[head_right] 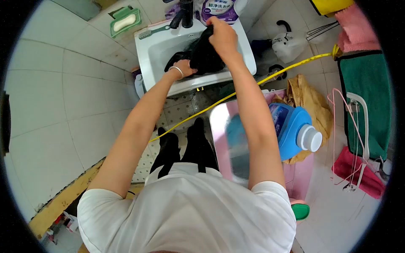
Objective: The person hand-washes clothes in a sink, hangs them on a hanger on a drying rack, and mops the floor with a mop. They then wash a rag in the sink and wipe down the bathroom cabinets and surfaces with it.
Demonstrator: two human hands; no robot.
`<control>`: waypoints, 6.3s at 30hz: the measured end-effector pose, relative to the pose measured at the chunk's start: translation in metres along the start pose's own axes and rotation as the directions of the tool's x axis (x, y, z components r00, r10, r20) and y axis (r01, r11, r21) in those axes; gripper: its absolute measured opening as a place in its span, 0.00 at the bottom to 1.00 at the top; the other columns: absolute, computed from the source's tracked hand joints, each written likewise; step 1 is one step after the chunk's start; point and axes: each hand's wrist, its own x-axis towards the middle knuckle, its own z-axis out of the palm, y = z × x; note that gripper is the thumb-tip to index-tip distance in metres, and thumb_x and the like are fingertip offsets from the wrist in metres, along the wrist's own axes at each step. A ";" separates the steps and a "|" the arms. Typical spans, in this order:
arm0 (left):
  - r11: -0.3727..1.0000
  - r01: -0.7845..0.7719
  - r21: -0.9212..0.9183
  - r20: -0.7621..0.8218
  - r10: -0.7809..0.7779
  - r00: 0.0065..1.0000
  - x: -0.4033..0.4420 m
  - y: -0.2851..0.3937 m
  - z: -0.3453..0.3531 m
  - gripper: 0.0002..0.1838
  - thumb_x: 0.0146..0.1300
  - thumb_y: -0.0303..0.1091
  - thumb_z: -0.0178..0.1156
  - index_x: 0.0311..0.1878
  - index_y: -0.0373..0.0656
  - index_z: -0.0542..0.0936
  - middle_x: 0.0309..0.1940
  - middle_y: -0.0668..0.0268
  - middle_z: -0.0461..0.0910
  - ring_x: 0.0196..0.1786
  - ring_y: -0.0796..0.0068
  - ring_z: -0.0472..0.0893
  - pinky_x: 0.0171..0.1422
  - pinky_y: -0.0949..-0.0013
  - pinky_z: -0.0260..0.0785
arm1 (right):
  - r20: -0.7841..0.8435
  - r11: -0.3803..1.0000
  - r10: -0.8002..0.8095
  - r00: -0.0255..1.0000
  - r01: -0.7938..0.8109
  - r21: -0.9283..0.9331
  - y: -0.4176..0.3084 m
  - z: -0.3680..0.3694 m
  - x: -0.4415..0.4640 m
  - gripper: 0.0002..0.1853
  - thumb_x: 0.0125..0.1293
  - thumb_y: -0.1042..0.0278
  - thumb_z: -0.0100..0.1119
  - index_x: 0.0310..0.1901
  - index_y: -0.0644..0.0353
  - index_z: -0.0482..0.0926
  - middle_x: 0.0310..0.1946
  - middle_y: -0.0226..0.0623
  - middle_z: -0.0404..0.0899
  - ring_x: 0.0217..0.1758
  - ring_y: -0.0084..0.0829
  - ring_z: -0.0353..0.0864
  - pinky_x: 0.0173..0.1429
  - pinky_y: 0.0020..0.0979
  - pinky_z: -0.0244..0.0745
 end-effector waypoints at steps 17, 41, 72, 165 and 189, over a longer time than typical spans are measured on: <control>0.666 -0.658 -0.352 -0.483 0.473 0.737 -0.091 0.079 -0.211 0.24 0.48 0.40 0.67 0.47 0.38 0.76 0.37 0.63 0.80 0.40 0.74 0.78 0.47 0.72 0.70 | 0.198 0.670 -0.246 0.949 0.019 0.742 -0.031 -0.002 0.017 0.38 0.52 0.52 0.66 0.62 0.59 0.62 0.59 0.46 0.65 0.64 0.39 0.62 0.67 0.43 0.58; 0.238 -0.338 -0.911 -0.360 -0.057 0.931 -0.050 -0.001 -0.070 0.21 0.56 0.30 0.61 0.52 0.39 0.69 0.44 0.62 0.76 0.48 0.71 0.75 0.54 0.70 0.67 | 0.381 -0.608 0.684 0.623 0.197 0.769 0.002 0.050 0.028 0.20 0.66 0.62 0.42 0.60 0.52 0.59 0.57 0.45 0.64 0.56 0.44 0.67 0.57 0.47 0.68; 0.949 0.118 0.293 -0.290 -0.030 0.957 0.084 -0.070 0.030 0.26 0.54 0.36 0.58 0.58 0.45 0.69 0.56 0.53 0.67 0.63 0.50 0.63 0.66 0.53 0.56 | 0.541 0.965 0.082 0.837 0.069 -0.253 0.054 0.188 -0.040 0.28 0.53 0.65 0.57 0.59 0.47 0.68 0.58 0.42 0.61 0.64 0.47 0.59 0.64 0.46 0.61; 0.686 -0.679 -0.262 -0.838 0.188 0.513 -0.047 0.015 -0.078 0.22 0.38 0.22 0.59 0.42 0.46 0.74 0.38 0.60 0.71 0.48 0.58 0.69 0.54 0.63 0.64 | 0.793 -0.500 -0.137 0.593 -0.733 0.461 0.016 0.128 0.008 0.16 0.65 0.56 0.45 0.38 0.61 0.77 0.35 0.41 0.80 0.39 0.37 0.80 0.46 0.39 0.77; 0.442 -0.640 0.629 -0.043 0.841 0.539 -0.061 0.046 -0.100 0.18 0.38 0.29 0.67 0.36 0.56 0.76 0.40 0.64 0.68 0.44 0.63 0.70 0.46 0.63 0.61 | 0.917 0.097 0.091 0.388 -0.920 0.379 0.009 0.086 0.049 0.13 0.60 0.53 0.53 0.33 0.54 0.74 0.26 0.31 0.76 0.25 0.28 0.75 0.33 0.36 0.74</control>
